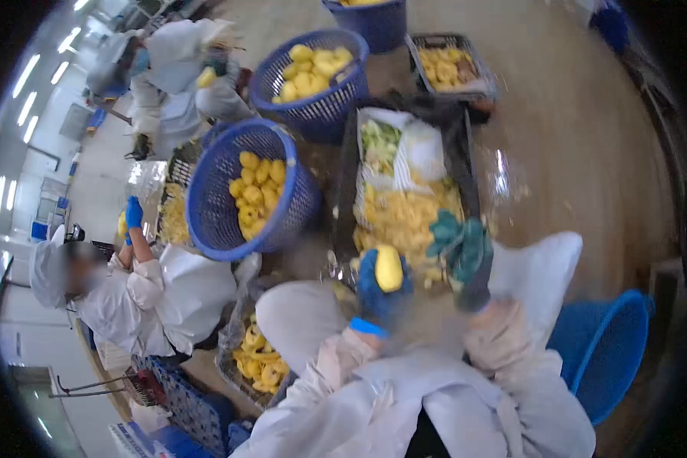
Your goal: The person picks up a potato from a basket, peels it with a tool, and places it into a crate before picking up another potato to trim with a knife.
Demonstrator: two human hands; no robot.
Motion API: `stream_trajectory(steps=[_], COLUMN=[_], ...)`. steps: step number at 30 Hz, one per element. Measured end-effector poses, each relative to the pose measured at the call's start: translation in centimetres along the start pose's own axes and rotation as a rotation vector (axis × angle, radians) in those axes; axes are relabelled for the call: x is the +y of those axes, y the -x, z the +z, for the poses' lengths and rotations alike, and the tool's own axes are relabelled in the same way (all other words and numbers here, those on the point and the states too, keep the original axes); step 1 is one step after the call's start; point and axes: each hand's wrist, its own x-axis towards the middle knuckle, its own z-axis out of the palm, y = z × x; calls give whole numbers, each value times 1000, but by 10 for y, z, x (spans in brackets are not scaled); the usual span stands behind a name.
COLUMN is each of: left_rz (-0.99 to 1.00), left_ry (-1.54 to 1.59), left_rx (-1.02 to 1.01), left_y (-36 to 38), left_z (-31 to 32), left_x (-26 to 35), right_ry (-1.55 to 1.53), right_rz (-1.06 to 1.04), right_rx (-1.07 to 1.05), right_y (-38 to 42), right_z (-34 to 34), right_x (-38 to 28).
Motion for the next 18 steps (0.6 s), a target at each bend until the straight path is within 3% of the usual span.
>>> stream_trajectory(steps=[2, 4, 5, 8, 10, 15, 16, 18], left_rz=[-641, -670, -361, -729, -450, -408, -443, 70], left_ry=[652, 882, 500, 1409, 1481, 1287, 1189, 479], left_rx=[109, 218, 208, 169, 93, -252, -293, -265], left_y=[-13, -51, -76, -196, -267, -294, -285, -282], left_z=[9, 6, 9, -2, -12, -16, -23, -56], left_x=[-56, -48, -57, -47, -9, -54, -62, -99], right_ry=[184, 238, 265, 143, 233, 406, 294, 376], right_rz=[-45, -134, -173, -71, 9, -17, 80, 151], right_rx=[127, 163, 188, 245, 280, 283, 328, 348], right_y=[-11, -26, -33, -50, -54, -66, -69, -73], right_z=[-4, -13, -17, -35, -27, -42, -35, -35], right_x=[3, 4, 6, 21, 23, 47, 44, 47])
